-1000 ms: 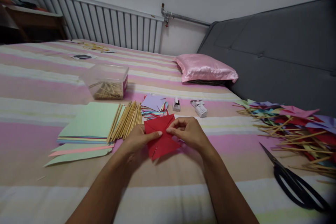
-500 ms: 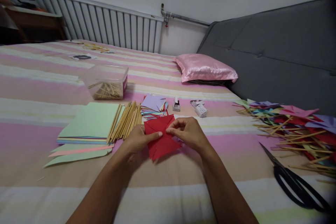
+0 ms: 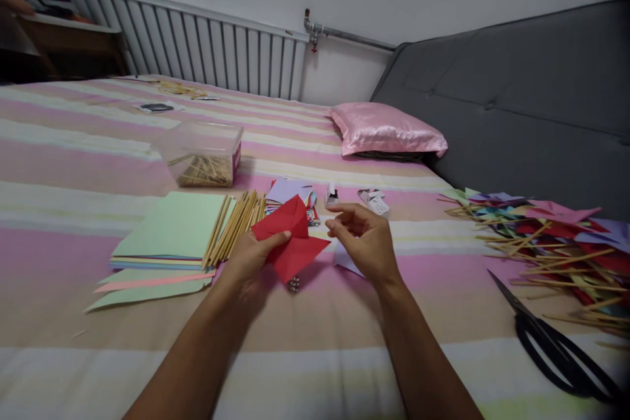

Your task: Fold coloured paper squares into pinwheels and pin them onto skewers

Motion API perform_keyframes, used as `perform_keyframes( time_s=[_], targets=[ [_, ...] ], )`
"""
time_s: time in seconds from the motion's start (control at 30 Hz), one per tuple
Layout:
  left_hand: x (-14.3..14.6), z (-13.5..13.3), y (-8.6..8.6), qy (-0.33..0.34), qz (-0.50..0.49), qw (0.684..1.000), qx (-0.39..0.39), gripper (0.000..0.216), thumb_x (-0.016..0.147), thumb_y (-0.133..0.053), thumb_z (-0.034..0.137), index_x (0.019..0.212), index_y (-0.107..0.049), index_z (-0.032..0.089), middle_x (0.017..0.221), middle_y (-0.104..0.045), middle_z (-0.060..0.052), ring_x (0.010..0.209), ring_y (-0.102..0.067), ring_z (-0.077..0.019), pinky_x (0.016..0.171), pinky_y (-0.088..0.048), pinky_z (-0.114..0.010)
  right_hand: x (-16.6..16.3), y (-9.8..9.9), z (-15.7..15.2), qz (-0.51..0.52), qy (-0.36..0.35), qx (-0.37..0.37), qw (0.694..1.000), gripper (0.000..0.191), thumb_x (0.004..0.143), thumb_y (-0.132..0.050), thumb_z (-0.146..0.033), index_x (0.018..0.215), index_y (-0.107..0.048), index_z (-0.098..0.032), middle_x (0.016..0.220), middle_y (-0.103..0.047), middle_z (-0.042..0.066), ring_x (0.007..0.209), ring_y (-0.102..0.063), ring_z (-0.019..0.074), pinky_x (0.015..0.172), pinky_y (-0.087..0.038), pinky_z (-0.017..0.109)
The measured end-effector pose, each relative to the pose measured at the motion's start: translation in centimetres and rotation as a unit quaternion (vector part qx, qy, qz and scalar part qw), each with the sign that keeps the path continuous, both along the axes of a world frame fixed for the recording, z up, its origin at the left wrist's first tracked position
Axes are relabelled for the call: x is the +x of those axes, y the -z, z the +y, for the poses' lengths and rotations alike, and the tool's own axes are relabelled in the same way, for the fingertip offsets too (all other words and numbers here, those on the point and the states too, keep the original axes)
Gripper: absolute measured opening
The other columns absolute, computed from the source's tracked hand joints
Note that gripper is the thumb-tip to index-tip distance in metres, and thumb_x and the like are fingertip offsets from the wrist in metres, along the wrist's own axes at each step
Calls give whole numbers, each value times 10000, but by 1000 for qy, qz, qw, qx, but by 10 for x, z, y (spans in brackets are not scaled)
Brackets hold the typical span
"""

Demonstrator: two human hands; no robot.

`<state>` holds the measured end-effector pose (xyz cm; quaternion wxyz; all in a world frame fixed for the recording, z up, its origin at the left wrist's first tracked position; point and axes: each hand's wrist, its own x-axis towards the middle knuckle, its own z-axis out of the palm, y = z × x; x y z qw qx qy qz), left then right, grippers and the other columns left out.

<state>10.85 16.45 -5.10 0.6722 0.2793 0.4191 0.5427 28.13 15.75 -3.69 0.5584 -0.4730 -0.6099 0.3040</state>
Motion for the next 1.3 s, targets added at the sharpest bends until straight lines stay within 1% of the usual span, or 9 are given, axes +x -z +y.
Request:
perform_keyframes(
  time_s=[0.07, 0.17, 0.23, 0.3, 0.4, 0.63, 0.77, 0.97, 1.3],
  targets=[
    [-1, 3, 0, -20, -18, 1000, -2, 325, 587, -757, 82, 899, -669, 108, 789, -738, -79, 657, -674, -184, 640, -536, -263, 0, -2, -3, -21, -36, -10, 999, 149, 757, -650, -260, 876, -689, -180, 642, -652, 11, 574, -632, 139, 576, -522, 272],
    [-4, 7, 4, -32, -33, 999, -16, 324, 619, -737, 79, 934, -666, 113, 837, -736, -84, 703, -679, -186, 675, -548, -268, -1, -2, -8, -58, -165, -70, 982, 186, 750, -642, -210, 926, -700, -191, 646, -680, 9, 582, -646, 141, 548, -511, 253],
    [-6, 8, 6, -31, -44, 998, -23, 313, 635, -718, 64, 941, -669, 112, 856, -733, -89, 734, -680, -190, 697, -553, -272, -4, 0, -9, -79, -225, -98, 966, 243, 743, -640, -182, 976, -702, -212, 749, -714, 21, 658, -668, 149, 592, -525, 263],
    [-6, 9, 7, -18, -58, 998, -17, 296, 648, -705, 59, 938, -673, 108, 871, -731, -96, 764, -682, -198, 715, -555, -276, -7, 3, -9, -83, -243, -105, 961, 258, 742, -638, -171, 984, -707, -230, 862, -728, 29, 732, -678, 156, 649, -536, 284],
    [-7, 8, 8, -2, -67, 998, -8, 274, 662, -706, 72, 933, -677, 101, 893, -728, -109, 783, -684, -207, 728, -555, -281, -11, 9, -7, -66, -223, -102, 967, 227, 745, -643, -180, 950, -721, -241, 878, -732, 27, 761, -680, 159, 689, -537, 300],
    [-5, 6, 3, 13, -53, 999, 3, 246, 657, -717, 76, 898, -679, 102, 865, -732, -93, 718, -673, -184, 655, -544, -259, -16, 12, -4, -34, -174, -89, 980, 106, 731, -689, -279, 800, -739, -217, 747, -725, 25, 675, -662, 151, 619, -513, 271],
    [-3, 4, -2, -4, -33, 999, 5, 206, 618, -751, 93, 810, -682, 122, 755, -730, -45, 635, -647, -151, 601, -518, -226, -23, 9, -5, 3, -145, -89, 985, 171, 729, -689, -347, 721, -715, -178, 669, -699, 31, 612, -644, 144, 552, -489, 243],
    [-1, 2, -3, -23, -14, 999, 26, 177, 575, -784, 138, 721, -685, 132, 699, -720, -31, 625, -634, -157, 618, -503, -250, -34, 12, -5, 61, -64, -136, 987, 245, 689, -709, -397, 706, -668, -156, 636, -698, 51, 568, -678, 174, 499, -494, 235],
    [0, 2, 1, -14, 3, 999, 31, 188, 578, -797, 161, 737, -700, 133, 717, -726, -35, 638, -639, -163, 642, -504, -259, -38, 14, -6, 77, -8, -147, 986, 232, 696, -694, -380, 666, -602, -168, 533, -669, 40, 518, -669, 186, 456, -459, 226]
  ],
)
